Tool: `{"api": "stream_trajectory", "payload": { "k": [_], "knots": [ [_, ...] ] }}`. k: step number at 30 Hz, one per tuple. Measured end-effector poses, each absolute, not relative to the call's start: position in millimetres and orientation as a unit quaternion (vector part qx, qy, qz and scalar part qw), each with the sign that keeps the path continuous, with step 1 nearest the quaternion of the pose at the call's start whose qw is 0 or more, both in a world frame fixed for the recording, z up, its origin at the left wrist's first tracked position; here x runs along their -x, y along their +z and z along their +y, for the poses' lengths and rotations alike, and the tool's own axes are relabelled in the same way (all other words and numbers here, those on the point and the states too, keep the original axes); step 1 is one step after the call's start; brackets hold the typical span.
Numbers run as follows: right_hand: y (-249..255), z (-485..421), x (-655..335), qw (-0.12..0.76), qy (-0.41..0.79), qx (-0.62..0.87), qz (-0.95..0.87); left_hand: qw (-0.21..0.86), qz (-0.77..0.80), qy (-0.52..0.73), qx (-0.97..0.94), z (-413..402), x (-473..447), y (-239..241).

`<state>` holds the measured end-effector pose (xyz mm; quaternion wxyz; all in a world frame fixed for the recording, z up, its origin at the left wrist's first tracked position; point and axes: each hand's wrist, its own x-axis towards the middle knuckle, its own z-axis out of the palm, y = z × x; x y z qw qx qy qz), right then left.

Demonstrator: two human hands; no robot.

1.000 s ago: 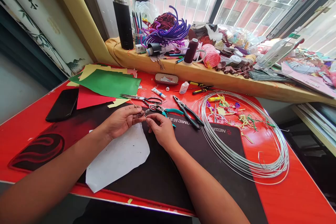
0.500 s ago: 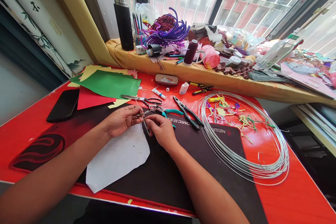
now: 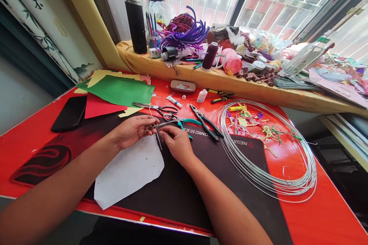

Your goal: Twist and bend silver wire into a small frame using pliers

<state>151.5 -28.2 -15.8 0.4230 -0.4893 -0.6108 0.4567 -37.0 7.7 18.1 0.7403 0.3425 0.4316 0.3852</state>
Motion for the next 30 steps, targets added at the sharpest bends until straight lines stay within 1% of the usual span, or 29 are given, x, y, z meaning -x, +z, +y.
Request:
{"api": "stream_trajectory", "payload": {
  "k": [8, 17, 25, 30],
  "knots": [
    [-17.2, -25.7, -153.6, 0.427, 0.440, 0.497, -0.614, 0.735, 0.427, 0.390, -0.352, 6.0, 37.1, 21.7],
    [-18.9, -26.9, -151.8, 0.432, 0.458, 0.500, -0.595, 0.759, 0.395, 0.390, -0.340, 8.8, 37.8, 14.9],
    [-17.4, -27.8, -151.2, 0.437, 0.480, 0.498, -0.575, 0.739, 0.384, 0.408, -0.375, 8.2, 36.4, 11.1],
    [-20.3, -27.9, -150.9, 0.439, 0.468, 0.498, -0.583, 0.740, 0.371, 0.410, -0.383, 8.0, 35.3, 7.4]
  ]
}}
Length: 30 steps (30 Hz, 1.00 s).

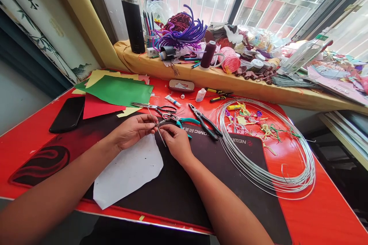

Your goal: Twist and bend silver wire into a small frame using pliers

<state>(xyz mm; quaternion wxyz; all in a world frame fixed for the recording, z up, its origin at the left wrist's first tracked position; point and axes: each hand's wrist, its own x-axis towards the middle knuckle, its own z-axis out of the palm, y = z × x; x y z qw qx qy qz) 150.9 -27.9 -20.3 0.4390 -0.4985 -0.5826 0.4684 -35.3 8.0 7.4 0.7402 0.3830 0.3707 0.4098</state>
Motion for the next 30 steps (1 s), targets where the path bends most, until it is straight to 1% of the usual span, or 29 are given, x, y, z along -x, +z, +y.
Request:
{"api": "stream_trajectory", "payload": {
  "k": [4, 10, 16, 20, 24, 30],
  "knots": [
    [-22.2, -28.0, -150.9, 0.440, 0.469, 0.498, -0.582, 0.728, 0.377, 0.415, -0.394, 7.1, 34.7, 5.9],
    [-19.7, -29.0, -150.2, 0.434, 0.485, 0.491, -0.579, 0.667, 0.397, 0.436, -0.456, 2.3, 31.8, 12.4],
    [-24.1, -30.7, -149.1, 0.418, 0.469, 0.490, -0.605, 0.619, 0.409, 0.459, -0.489, 2.4, 32.3, 18.0],
    [-27.4, -31.1, -148.0, 0.395, 0.400, 0.501, -0.657, 0.587, 0.420, 0.463, -0.514, 4.0, 34.1, 20.2],
    [-20.8, -33.7, -150.4, 0.365, 0.316, 0.517, -0.707, 0.582, 0.415, 0.464, -0.523, 4.7, 36.5, 21.5],
    [-9.6, -46.4, -156.7, 0.338, 0.263, 0.540, -0.725, 0.570, 0.416, 0.468, -0.532, 5.7, 39.4, 20.8]
  ]
}}
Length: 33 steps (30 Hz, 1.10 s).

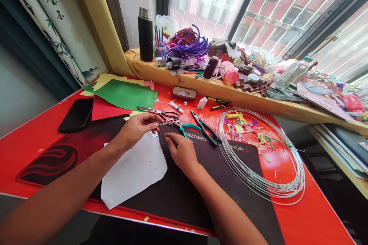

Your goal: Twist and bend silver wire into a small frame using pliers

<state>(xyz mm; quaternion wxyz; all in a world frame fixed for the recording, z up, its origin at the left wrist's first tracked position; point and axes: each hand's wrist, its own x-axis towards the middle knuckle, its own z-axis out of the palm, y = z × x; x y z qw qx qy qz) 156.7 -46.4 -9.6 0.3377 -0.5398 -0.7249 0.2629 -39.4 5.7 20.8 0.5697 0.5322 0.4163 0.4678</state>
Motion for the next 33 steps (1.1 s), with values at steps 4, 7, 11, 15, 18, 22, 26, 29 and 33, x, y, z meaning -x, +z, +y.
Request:
{"api": "stream_trajectory", "payload": {
  "k": [4, 7, 11, 15, 18, 22, 26, 29, 33],
  "knots": [
    [-7.4, -53.2, -153.1, 0.316, 0.239, 0.525, -0.753, 0.575, 0.410, 0.464, -0.534, 5.1, 38.3, 20.7],
    [-2.8, -55.2, -149.8, 0.286, 0.212, 0.517, -0.779, 0.576, 0.412, 0.460, -0.535, 5.6, 37.7, 19.8],
    [13.2, -57.3, -147.1, 0.225, 0.189, 0.514, -0.806, 0.559, 0.420, 0.443, -0.562, 7.6, 36.7, 15.7],
    [31.5, -59.4, -140.9, 0.165, 0.174, 0.507, -0.828, 0.530, 0.423, 0.430, -0.596, 7.3, 34.8, 12.8],
    [41.2, -57.7, -134.4, 0.160, 0.181, 0.507, -0.828, 0.514, 0.418, 0.427, -0.616, 5.2, 33.8, 13.2],
    [55.2, -48.8, -132.7, 0.195, 0.198, 0.511, -0.814, 0.510, 0.388, 0.430, -0.636, 2.7, 32.6, 13.6],
    [70.7, -33.4, -147.5, 0.201, 0.184, 0.481, -0.833, 0.558, 0.365, 0.422, -0.614, 2.0, 31.3, 12.8],
    [78.1, -20.2, -163.9, 0.198, 0.156, 0.468, -0.847, 0.602, 0.355, 0.408, -0.587, 0.4, 28.7, 13.7],
    [83.3, -5.7, -177.6, 0.175, 0.140, 0.467, -0.855, 0.653, 0.335, 0.386, -0.559, -4.5, 23.7, 17.0]
  ]
}}
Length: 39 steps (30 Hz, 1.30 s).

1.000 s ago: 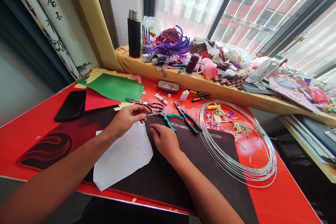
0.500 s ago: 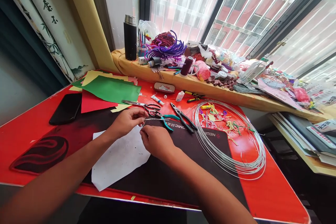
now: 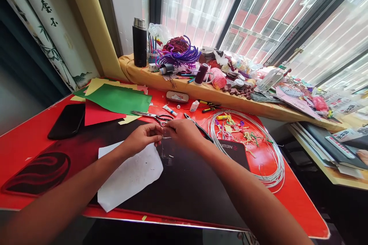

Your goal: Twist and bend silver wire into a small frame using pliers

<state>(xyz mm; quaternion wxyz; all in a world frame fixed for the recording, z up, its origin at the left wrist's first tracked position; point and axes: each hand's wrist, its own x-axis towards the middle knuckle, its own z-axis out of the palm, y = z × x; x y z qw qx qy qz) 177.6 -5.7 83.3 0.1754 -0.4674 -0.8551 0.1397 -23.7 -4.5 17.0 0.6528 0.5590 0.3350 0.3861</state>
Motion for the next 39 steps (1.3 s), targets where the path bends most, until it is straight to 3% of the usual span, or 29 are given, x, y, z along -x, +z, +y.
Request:
{"api": "stream_trajectory", "payload": {
  "k": [14, 24, 29, 33, 39],
  "knots": [
    [87.1, 14.8, -187.4, 0.082, 0.232, 0.428, -0.870, 0.719, 0.266, 0.318, -0.558, -18.0, 22.1, 28.8],
    [39.3, 6.1, -181.1, 0.214, 0.532, 0.440, -0.691, 0.711, 0.262, 0.391, -0.522, -21.1, 23.8, 35.8],
    [19.7, -9.0, -168.8, 0.259, 0.609, 0.433, -0.612, 0.666, 0.282, 0.428, -0.541, -13.6, 30.4, 37.8],
    [6.0, -18.4, -159.7, 0.272, 0.583, 0.464, -0.608, 0.590, 0.334, 0.445, -0.585, -8.2, 30.9, 30.9],
    [10.6, -32.1, -152.0, 0.271, 0.345, 0.513, -0.738, 0.518, 0.380, 0.448, -0.622, -0.8, 33.7, 21.7]
  ]
}}
